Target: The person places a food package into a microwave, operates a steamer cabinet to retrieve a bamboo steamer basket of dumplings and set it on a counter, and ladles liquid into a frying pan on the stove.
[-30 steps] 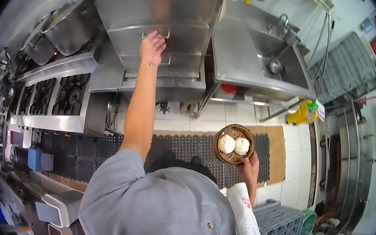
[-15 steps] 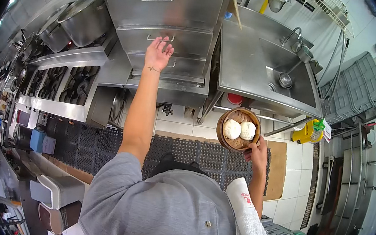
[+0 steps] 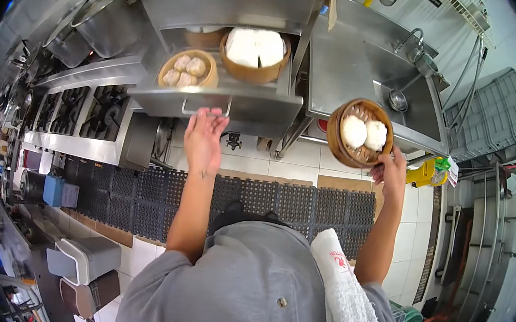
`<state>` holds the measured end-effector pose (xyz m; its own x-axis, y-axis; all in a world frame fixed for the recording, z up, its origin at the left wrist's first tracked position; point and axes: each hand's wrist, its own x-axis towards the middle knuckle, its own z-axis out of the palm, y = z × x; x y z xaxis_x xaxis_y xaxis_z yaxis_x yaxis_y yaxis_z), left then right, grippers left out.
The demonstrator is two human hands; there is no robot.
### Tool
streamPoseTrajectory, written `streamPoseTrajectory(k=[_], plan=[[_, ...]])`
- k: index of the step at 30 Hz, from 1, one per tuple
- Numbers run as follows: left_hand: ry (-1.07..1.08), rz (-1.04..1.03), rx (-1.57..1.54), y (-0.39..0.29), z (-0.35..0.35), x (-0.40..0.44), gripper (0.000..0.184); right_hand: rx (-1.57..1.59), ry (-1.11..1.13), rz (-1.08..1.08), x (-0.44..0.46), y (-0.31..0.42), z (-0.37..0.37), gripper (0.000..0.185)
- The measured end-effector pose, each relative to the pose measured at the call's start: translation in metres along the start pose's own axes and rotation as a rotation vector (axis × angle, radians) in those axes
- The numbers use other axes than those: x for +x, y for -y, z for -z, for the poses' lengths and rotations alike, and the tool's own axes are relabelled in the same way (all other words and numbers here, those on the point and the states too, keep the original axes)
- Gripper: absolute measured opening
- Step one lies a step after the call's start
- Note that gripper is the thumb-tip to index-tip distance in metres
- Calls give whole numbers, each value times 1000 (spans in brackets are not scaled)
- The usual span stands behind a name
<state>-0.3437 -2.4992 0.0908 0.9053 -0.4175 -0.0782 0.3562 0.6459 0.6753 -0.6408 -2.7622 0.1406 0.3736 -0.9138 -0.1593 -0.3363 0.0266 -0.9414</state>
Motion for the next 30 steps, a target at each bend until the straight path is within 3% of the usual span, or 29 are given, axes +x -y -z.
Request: streamPoseTrajectory(k=[6, 12, 14, 16, 18, 19, 21, 25, 26, 28, 30], plan=[[-95, 10, 54, -17, 10, -73, 18, -162, 142, 41, 28, 63, -27, 32], [-152, 65, 123, -32, 12, -93, 18, -387, 398, 74, 29, 103, -54, 30], [-59, 94, 311, -46, 11, -94, 21, -410, 414, 62, 36, 101, -55, 29], [71, 201, 827, -74, 20, -92, 26, -347, 402, 37, 38, 97, -53, 29], [69, 155, 1138, -97, 6, -94, 21, -369, 398, 41, 36, 97, -49, 30], [66, 162, 1141, -105, -6, -93, 21, -349, 403, 38, 38, 93, -46, 30], [374, -801, 1504, -113, -37, -73, 13, -328, 409, 33, 39, 88, -41, 31], [729, -1064, 1867, -101, -91, -11, 11, -244, 390, 47, 39, 82, -32, 32], [730, -1068, 1871, -93, -93, 7, 11, -231, 387, 50, 40, 78, -29, 33], [1081, -1143, 2127, -69, -84, 39, 6, -204, 382, 37, 40, 71, -23, 34], [1148, -1179, 2233, -55, -85, 50, 4, -176, 376, 18, 38, 60, -15, 35]])
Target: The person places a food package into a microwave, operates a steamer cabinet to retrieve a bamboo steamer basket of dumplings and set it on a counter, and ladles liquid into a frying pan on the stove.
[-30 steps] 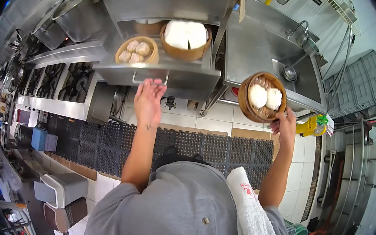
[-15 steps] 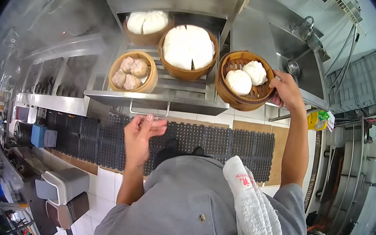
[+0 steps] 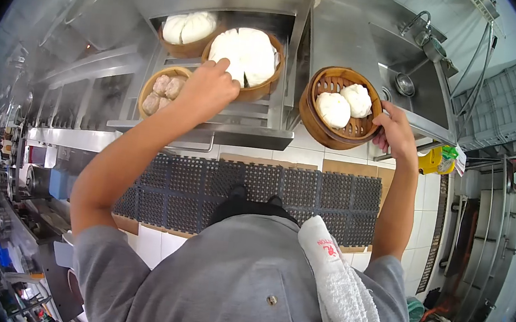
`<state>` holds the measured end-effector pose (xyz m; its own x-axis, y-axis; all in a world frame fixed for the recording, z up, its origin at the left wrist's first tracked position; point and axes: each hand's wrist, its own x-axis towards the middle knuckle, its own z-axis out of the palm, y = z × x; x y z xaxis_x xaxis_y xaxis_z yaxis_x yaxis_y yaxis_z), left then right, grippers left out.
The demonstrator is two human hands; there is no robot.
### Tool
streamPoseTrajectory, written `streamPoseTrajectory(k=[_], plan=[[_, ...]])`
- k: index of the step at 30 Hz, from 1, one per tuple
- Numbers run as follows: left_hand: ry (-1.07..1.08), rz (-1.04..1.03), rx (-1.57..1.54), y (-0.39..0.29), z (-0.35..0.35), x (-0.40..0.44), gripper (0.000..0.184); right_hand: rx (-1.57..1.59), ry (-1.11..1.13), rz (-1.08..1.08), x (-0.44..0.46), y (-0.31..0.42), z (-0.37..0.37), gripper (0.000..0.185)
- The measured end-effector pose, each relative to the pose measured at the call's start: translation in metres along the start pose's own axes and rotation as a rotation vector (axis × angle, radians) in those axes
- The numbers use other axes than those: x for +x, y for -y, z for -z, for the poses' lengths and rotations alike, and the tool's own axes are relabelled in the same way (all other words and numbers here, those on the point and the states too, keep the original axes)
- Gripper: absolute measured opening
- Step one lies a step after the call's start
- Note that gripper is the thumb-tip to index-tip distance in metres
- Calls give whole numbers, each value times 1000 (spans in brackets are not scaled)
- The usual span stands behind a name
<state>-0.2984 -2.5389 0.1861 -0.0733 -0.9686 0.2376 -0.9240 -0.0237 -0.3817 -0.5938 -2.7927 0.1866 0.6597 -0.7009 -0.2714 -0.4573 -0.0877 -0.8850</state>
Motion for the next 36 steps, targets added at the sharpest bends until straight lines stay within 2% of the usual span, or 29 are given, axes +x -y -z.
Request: streamPoseTrajectory(k=[2, 4, 8, 10, 11, 13, 15, 17, 19, 20, 22, 24, 25, 28, 31, 33, 34, 36], plan=[[63, -55, 88, 3, -7, 10, 3, 41, -7, 10, -3, -11, 6, 36], [50, 121, 102, 9, -12, 18, 11, 57, -13, -15, -7, -17, 9, 36], [8, 204, 231, 23, -25, 32, 12, 23, -56, -43, -7, -32, 13, 42], [-30, 233, 84, 26, -13, 33, 6, 21, -50, -42, -8, -33, 10, 43], [27, 282, 43, 27, -4, 30, 6, 34, -59, -28, -9, -30, 7, 43], [-70, 384, -133, 21, 38, 13, 17, 45, -51, -20, -12, -14, -1, 44], [-234, 382, -207, 17, 92, -12, 31, 68, -31, 36, -12, 10, -12, 48], [-317, 672, -380, -2, 135, -45, 40, 41, -5, 81, -3, 29, -27, 49], [-414, 934, -487, -17, 142, -83, 41, 14, 27, 130, 12, 47, -47, 50], [-408, 950, -480, -23, 137, -98, 41, -55, 68, 165, 20, 58, -58, 50], [-467, 1206, -641, -37, 112, -130, 40, -134, 134, 217, 34, 71, -82, 50], [-463, 1353, -733, -52, 79, -152, 38, -207, 248, 228, 45, 78, -105, 49], [-447, 1368, -763, -60, 65, -159, 39, -229, 351, 200, 45, 86, -114, 51], [-365, 1505, -1064, -81, 37, -169, 39, -323, 283, 216, 46, 97, -132, 53], [-359, 1522, -1262, -92, 11, -170, 38, -420, 264, 301, 51, 104, -129, 49], [-430, 1462, -1554, -100, 0, -162, 35, -550, 259, 376, 51, 115, -119, 45], [-439, 1468, -1572, -102, -1, -157, 35, -569, 262, 374, 52, 124, -120, 45], [-533, 1416, -1826, -104, 0, -151, 35, -764, 361, 249, 53, 135, -122, 44]])
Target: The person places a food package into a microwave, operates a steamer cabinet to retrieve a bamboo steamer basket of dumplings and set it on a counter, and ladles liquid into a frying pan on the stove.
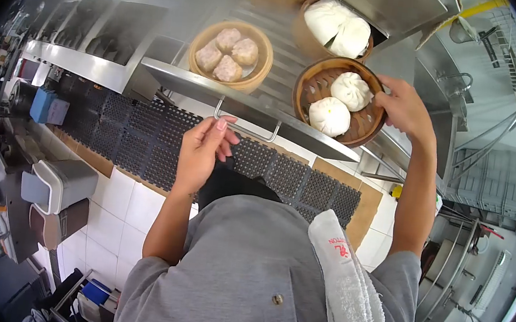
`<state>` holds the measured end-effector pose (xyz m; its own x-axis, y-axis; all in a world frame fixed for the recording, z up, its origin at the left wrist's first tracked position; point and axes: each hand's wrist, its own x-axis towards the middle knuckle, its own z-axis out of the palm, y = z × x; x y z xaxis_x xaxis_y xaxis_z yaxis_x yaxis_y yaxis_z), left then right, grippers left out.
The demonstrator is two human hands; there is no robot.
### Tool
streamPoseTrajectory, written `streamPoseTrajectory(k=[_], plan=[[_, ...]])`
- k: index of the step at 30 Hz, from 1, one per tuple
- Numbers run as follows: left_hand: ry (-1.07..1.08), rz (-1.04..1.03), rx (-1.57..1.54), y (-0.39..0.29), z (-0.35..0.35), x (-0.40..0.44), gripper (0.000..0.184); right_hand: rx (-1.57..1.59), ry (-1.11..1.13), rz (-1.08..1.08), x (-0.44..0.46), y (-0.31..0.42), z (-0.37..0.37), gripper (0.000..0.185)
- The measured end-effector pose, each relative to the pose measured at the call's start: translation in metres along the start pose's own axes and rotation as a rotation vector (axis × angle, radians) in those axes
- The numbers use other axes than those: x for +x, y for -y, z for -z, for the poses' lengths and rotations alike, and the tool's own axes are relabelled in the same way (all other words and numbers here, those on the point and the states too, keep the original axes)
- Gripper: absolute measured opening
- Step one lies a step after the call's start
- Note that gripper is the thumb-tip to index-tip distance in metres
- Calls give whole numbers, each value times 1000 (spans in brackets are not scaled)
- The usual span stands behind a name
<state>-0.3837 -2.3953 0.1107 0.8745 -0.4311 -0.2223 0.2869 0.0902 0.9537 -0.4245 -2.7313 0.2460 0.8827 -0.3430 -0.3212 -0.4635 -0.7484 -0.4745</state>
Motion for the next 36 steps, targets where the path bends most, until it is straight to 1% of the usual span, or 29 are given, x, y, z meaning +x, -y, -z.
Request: streamPoseTrajectory(k=[1, 2, 4, 5, 6, 8, 9, 10, 11, 13, 14, 16, 19, 23, 25, 26, 29, 31, 32, 34, 35, 36], plan=[[59, -19, -37, 2, 0, 1, 36, 15, -10, 26, 7, -7, -8, 41], [72, -10, -44, 4, 0, 1, 36, 10, -12, 9, 8, -10, -19, 41], [78, -5, -93, 9, 0, 4, 36, 190, -7, -217, 13, -2, -40, 35], [78, -6, -84, 6, 0, 4, 35, 161, 54, -213, 11, 6, -42, 32], [74, -4, -85, 7, 3, 4, 35, 159, 58, -211, 9, 5, -46, 32], [146, 23, -90, 7, 7, 5, 33, -363, -203, 45, 8, 3, -46, 27], [153, 24, -67, 6, 9, 6, 34, -372, -201, 52, 8, 22, -42, 27], [155, 27, -71, 6, 10, 7, 34, -435, -272, 189, 5, 52, -38, 26], [174, 28, -58, 6, 11, 8, 33, -495, -344, 322, 3, 74, -42, 29], [200, 27, -50, 7, 13, 10, 33, -382, -305, 779, 23, 100, -59, 40], [220, 27, -55, 7, 15, 10, 33, -387, -304, 774, 31, 109, -67, 40], [238, 24, -67, 7, 18, 11, 33, -596, -137, 639, 47, 117, -83, 51], [253, 30, -110, 7, 22, 13, 32, -606, -187, 685, 63, 109, -97, 53], [276, 24, -111, 7, 25, 17, 29, -617, -181, 670, 63, 113, -103, 53], [295, 25, -108, 6, 26, 19, 28, -634, -111, 572, 61, 119, -102, 57], [301, 25, -110, 6, 26, 19, 27, -635, -112, 566, 61, 118, -102, 57], [315, 29, -116, 6, 28, 21, 26, -608, -123, 576, 63, 117, -100, 52], [318, 30, -119, 6, 28, 23, 26, -533, -191, 740, 73, 116, -92, 38], [326, 46, -108, 6, 29, 23, 27, -533, -194, 742, 84, 118, -91, 38], [337, 60, -87, 6, 29, 23, 28, -298, -321, 707, 111, 125, -94, 24], [343, 55, -79, 5, 29, 22, 28, -292, -331, 705, 125, 129, -95, 24], [351, 49, -69, 5, 28, 22, 29, -314, -112, 613, 138, 133, -96, 19]])
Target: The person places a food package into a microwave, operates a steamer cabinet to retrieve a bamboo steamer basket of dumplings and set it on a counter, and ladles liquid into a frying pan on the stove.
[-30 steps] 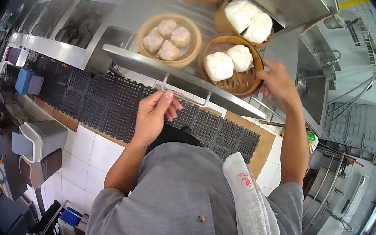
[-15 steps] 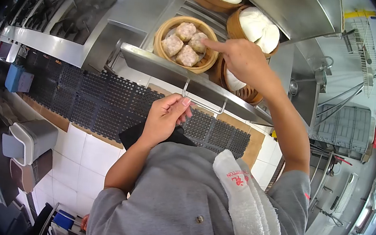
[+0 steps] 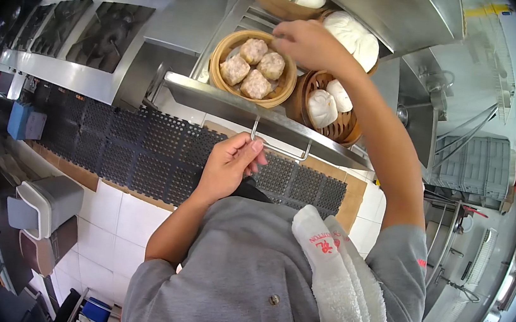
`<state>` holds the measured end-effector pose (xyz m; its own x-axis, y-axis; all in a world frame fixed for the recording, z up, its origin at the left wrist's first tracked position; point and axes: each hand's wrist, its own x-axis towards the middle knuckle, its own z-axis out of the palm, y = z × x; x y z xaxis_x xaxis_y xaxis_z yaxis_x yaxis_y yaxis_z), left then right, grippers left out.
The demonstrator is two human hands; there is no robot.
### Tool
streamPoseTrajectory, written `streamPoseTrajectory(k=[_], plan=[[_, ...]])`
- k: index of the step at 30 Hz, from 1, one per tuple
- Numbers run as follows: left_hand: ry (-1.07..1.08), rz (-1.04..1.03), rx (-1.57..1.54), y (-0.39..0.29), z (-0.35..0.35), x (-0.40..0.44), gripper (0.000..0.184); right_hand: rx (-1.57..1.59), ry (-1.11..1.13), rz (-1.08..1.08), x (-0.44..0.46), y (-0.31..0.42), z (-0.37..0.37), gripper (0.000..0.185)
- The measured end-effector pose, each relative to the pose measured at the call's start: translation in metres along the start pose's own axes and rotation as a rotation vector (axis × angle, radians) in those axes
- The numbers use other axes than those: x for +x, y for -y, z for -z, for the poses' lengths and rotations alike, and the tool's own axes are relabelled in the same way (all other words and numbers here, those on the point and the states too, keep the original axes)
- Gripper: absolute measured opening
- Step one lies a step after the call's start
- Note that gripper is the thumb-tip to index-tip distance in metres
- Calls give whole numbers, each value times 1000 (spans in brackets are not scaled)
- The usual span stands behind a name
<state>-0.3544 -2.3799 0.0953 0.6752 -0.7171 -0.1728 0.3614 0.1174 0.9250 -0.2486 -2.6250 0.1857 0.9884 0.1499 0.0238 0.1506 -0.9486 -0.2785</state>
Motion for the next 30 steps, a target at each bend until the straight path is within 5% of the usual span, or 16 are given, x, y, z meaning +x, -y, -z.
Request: streamPoseTrajectory(k=[1, 4, 15, 20, 30], plan=[[8, 0, 13, 1, 0, 0, 29, 47, 220, -60, 10, -3, -2, 17], [20, -18, 13, 4, 0, 0, 29, 68, 392, -59, 27, -6, 2, 18], [-140, -106, -92, 8, -18, 30, 30, 470, -312, -274, -89, 3, 155, 23], [-156, -216, -200, -5, -23, 101, 28, 316, -345, -400, -206, -5, 200, 21], [-159, -317, -302, -25, -33, 249, 26, 448, -216, -758, -368, -6, 134, 11]])
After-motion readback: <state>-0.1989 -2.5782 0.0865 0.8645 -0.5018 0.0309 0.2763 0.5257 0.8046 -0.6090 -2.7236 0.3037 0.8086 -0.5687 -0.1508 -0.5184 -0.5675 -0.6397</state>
